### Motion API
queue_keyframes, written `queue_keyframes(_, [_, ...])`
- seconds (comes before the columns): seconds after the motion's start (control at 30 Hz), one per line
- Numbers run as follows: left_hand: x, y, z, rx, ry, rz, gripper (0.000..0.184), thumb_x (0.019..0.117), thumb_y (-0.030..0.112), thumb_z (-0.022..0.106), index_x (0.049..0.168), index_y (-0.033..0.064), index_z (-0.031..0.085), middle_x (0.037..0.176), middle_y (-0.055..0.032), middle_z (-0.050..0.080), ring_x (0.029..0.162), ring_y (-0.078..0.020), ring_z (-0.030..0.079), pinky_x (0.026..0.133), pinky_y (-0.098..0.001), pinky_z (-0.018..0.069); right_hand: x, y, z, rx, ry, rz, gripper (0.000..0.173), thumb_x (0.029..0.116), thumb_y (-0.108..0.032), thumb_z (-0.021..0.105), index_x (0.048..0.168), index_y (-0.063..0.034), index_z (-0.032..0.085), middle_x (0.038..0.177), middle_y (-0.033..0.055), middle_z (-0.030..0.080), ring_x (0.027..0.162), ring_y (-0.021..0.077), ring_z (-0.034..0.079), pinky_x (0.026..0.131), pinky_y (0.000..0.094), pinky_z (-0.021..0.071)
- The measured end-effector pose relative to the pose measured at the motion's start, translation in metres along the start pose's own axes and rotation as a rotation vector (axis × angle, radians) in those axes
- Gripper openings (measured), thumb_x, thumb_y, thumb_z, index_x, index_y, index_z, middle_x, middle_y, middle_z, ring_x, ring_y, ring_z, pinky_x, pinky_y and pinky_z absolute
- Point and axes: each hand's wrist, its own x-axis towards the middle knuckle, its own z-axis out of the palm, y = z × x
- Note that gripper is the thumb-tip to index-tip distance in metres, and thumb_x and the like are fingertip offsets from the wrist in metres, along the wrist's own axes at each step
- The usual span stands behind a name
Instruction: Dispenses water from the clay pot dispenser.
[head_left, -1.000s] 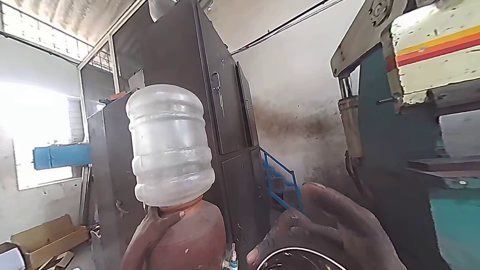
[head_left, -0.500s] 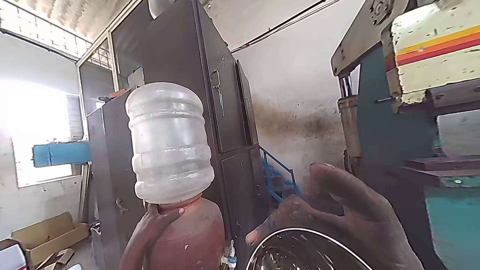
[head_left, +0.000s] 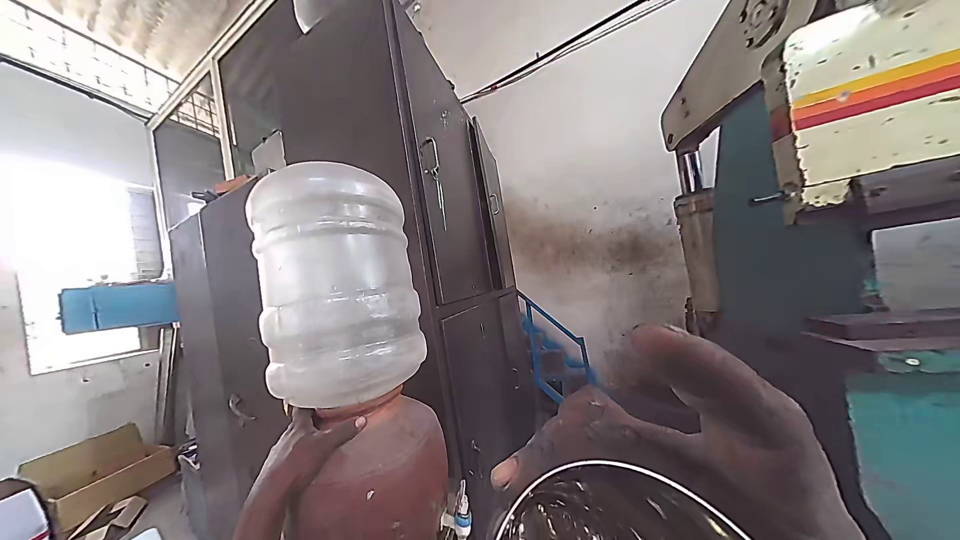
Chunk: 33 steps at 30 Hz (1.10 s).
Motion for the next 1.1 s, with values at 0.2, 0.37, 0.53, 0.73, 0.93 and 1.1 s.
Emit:
queue_keyframes(0.2, [-0.014,0.022,-0.011,-0.107,-0.091,-0.033,0.119,0.0663,0.062,0.088,0.158,0.0147,0.029,0.142,-0.0145,0.057,0.130,-0.0272,0.056,0.108,-0.0541,0.0439,0.002,0.000,-0.002,-0.026,-0.004,0.006,0.106,0.0769,-0.033,0.090,0.158,-0.0172,0.023,0.147,0.0086,0.053,0.124,0.0163,0.062,0.107,0.0316,0.0537])
queue_keyframes(0.37, [0.006,-0.005,0.003,-0.016,0.009,-0.011,0.126,0.0556,0.079,0.082,0.155,0.0168,0.034,0.133,-0.0127,0.064,0.122,-0.0285,0.063,0.101,-0.0604,0.0506,0.003,0.000,-0.003,-0.027,0.000,-0.002,0.107,0.0768,-0.032,0.089,0.159,-0.0205,0.021,0.138,0.0099,0.061,0.119,0.0206,0.065,0.106,0.0344,0.0549])
queue_keyframes(0.53, [0.005,-0.003,0.002,-0.003,0.003,-0.006,0.126,0.0558,0.079,0.081,0.155,0.0166,0.035,0.133,-0.0127,0.064,0.122,-0.0282,0.064,0.102,-0.0598,0.0508,0.002,-0.001,-0.003,-0.046,0.017,0.001,0.107,0.0766,-0.032,0.089,0.160,-0.0214,0.023,0.149,0.0085,0.052,0.127,0.0198,0.061,0.109,0.0353,0.0535])
queue_keyframes(0.73, [0.011,-0.011,0.005,-0.004,0.013,0.001,0.129,0.0532,0.082,0.081,0.155,0.0182,0.033,0.133,-0.0107,0.064,0.121,-0.0259,0.064,0.102,-0.0581,0.0518,0.003,0.002,-0.005,-0.052,0.007,-0.030,0.106,0.0775,-0.034,0.089,0.159,-0.0218,0.022,0.145,0.0076,0.056,0.123,0.0198,0.064,0.106,0.0355,0.0559])
queue_keyframes(0.93, [0.006,-0.003,0.002,-0.034,-0.002,0.001,0.128,0.0561,0.076,0.083,0.156,0.0175,0.030,0.136,-0.0119,0.063,0.123,-0.0270,0.063,0.102,-0.0585,0.0510,0.003,-0.003,-0.004,-0.052,0.021,-0.008,0.105,0.0767,-0.033,0.090,0.158,-0.0218,0.024,0.143,0.0071,0.057,0.122,0.0191,0.064,0.107,0.0357,0.0549])
queue_keyframes(1.1, [-0.003,0.004,-0.001,-0.053,-0.007,-0.015,0.123,0.0584,0.072,0.085,0.156,0.0175,0.034,0.138,-0.0130,0.061,0.127,-0.0285,0.060,0.105,-0.0584,0.0483,0.005,-0.005,-0.006,0.013,-0.012,-0.013,0.103,0.0793,-0.032,0.088,0.158,-0.0206,0.022,0.142,0.0071,0.059,0.123,0.0195,0.064,0.109,0.0342,0.0532])
